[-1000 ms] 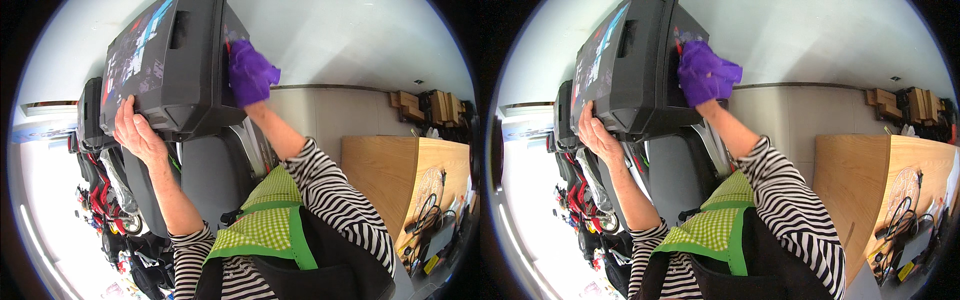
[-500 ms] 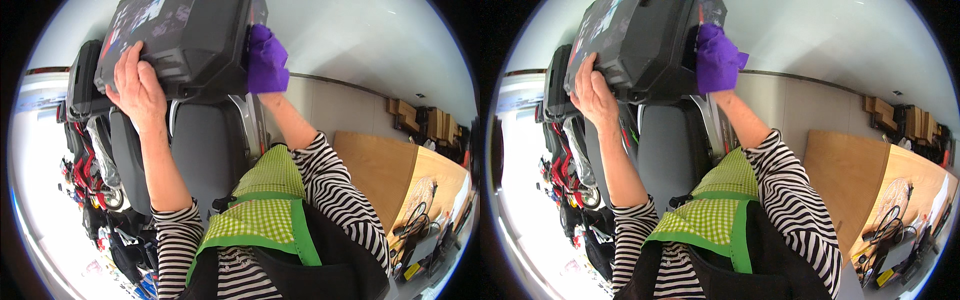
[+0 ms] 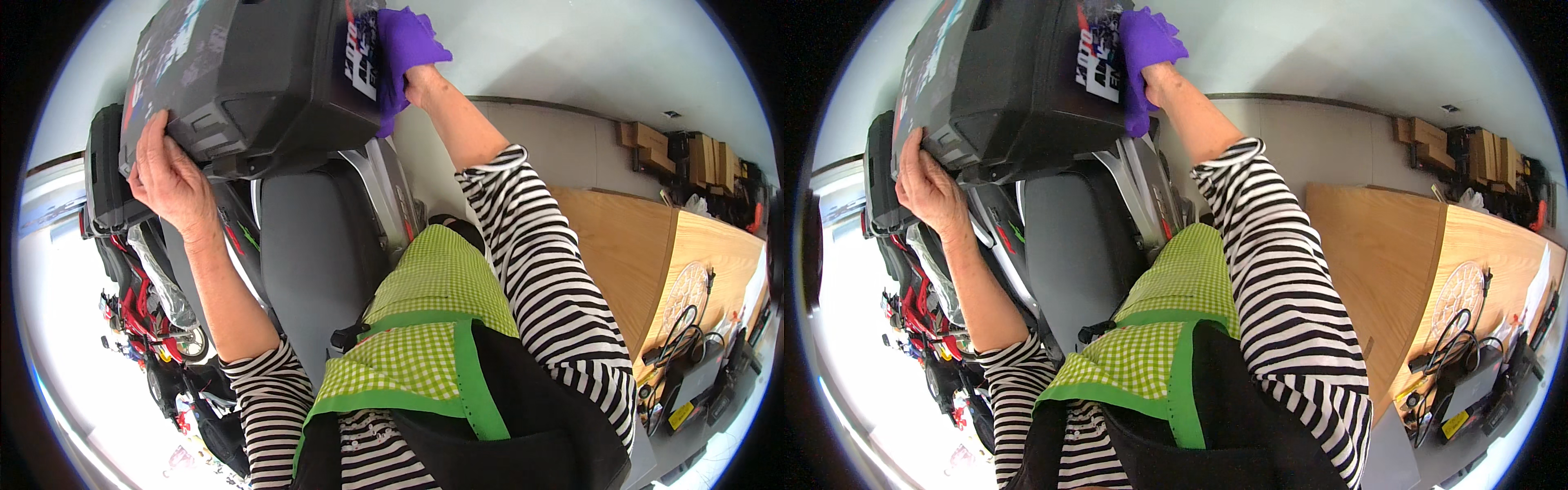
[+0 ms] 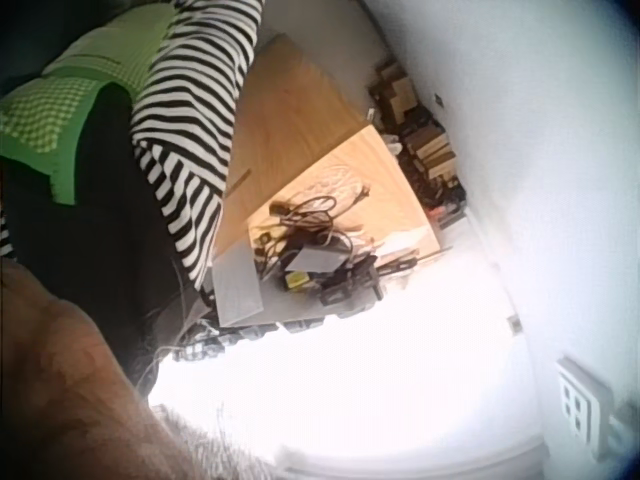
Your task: The person wipes the seat, rear storage box, and front fairing of a motorcycle with a purple cloth. They move around the vehicle to reach different surfaces, repeatedly wiping the same areas.
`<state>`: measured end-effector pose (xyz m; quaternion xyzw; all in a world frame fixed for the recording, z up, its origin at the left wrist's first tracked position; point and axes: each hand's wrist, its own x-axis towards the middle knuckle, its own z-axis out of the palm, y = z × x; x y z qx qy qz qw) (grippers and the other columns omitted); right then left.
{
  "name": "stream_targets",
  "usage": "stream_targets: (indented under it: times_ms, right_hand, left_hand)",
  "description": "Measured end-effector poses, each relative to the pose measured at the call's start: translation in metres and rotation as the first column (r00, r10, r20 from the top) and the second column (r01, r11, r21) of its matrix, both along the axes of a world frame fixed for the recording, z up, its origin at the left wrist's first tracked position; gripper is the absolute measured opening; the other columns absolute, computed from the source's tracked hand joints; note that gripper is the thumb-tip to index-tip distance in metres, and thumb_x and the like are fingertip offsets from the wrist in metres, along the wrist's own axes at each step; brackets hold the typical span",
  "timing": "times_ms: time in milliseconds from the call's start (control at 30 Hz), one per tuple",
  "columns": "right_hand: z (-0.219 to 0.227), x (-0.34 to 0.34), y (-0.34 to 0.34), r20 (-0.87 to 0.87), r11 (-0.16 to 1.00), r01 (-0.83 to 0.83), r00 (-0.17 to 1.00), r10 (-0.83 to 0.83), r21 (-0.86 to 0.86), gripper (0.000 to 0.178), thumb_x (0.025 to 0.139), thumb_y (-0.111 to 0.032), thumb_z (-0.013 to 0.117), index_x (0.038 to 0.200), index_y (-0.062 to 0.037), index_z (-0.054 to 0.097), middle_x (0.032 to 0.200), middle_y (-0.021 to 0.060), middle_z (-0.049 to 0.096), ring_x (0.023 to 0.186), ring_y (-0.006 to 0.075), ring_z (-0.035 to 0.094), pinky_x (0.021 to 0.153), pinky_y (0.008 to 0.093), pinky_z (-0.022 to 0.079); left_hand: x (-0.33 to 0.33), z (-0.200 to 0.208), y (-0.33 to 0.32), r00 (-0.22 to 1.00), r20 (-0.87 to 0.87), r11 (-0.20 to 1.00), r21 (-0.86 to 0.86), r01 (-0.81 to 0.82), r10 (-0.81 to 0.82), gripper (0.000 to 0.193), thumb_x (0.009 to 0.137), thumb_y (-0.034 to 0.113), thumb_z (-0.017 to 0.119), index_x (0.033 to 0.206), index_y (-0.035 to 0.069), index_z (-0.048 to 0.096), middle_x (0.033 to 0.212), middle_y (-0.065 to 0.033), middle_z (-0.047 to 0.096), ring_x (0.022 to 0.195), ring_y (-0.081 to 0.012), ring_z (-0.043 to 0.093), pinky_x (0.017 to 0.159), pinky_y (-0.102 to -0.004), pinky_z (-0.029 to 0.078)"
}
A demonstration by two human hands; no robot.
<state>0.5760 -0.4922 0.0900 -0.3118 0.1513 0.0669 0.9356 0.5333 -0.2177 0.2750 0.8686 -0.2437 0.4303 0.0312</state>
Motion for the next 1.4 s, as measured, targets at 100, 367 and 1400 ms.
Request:
stream_targets:
  times_ms: [100, 367, 1400]
  right_hand:
    - [-0.012, 0.015, -0.003, -0.105, 1.0, -0.029, 0.994, 0.029, -0.005, 0.047, 0.099, -0.047, 0.046, 0.126, -0.0102, 0.057, 0.127, 0.0098, 0.059, 0.116, 0.0218, 0.053, 0.102, 0.0411, 0.042]
    - [-0.022, 0.044, 0.006, -0.092, 0.99, -0.088, 0.993, 0.078, -0.112, 0.046, 0.099, -0.045, 0.045, 0.127, -0.0098, 0.056, 0.127, 0.0092, 0.059, 0.117, 0.0214, 0.052, 0.102, 0.0404, 0.042]
    - [-0.032, -0.056, 0.126, -0.118, 0.241, -0.309, 0.806, 0.581, -0.92, 0.044, 0.101, -0.039, 0.043, 0.13, -0.008, 0.054, 0.129, 0.0068, 0.057, 0.118, 0.0199, 0.052, 0.102, 0.0379, 0.041]
  left_hand:
    - [0.004, 0.0, -0.002, 1.0, 0.03, 1.0, 0.028, 0.003, -0.004, 0.025, 0.099, 0.009, 0.051, 0.119, 0.015, 0.065, 0.116, 0.0008, 0.068, 0.108, -0.0142, 0.062, 0.091, -0.0304, 0.033]
    - [0.008, -0.003, -0.001, 0.993, 0.023, 0.989, 0.097, -0.116, 0.114, 0.034, 0.095, 0.008, 0.054, 0.124, 0.024, 0.062, 0.118, 0.0033, 0.067, 0.106, -0.0133, 0.062, 0.092, -0.0336, 0.034]
    - [-0.387, -0.22, 0.17, -0.099, -0.687, -0.162, -0.028, -0.986, 0.72, 0.047, 0.086, 0.033, 0.062, 0.13, 0.018, 0.05, 0.139, -0.009, 0.042, 0.134, -0.0258, 0.035, 0.104, -0.067, 0.024]
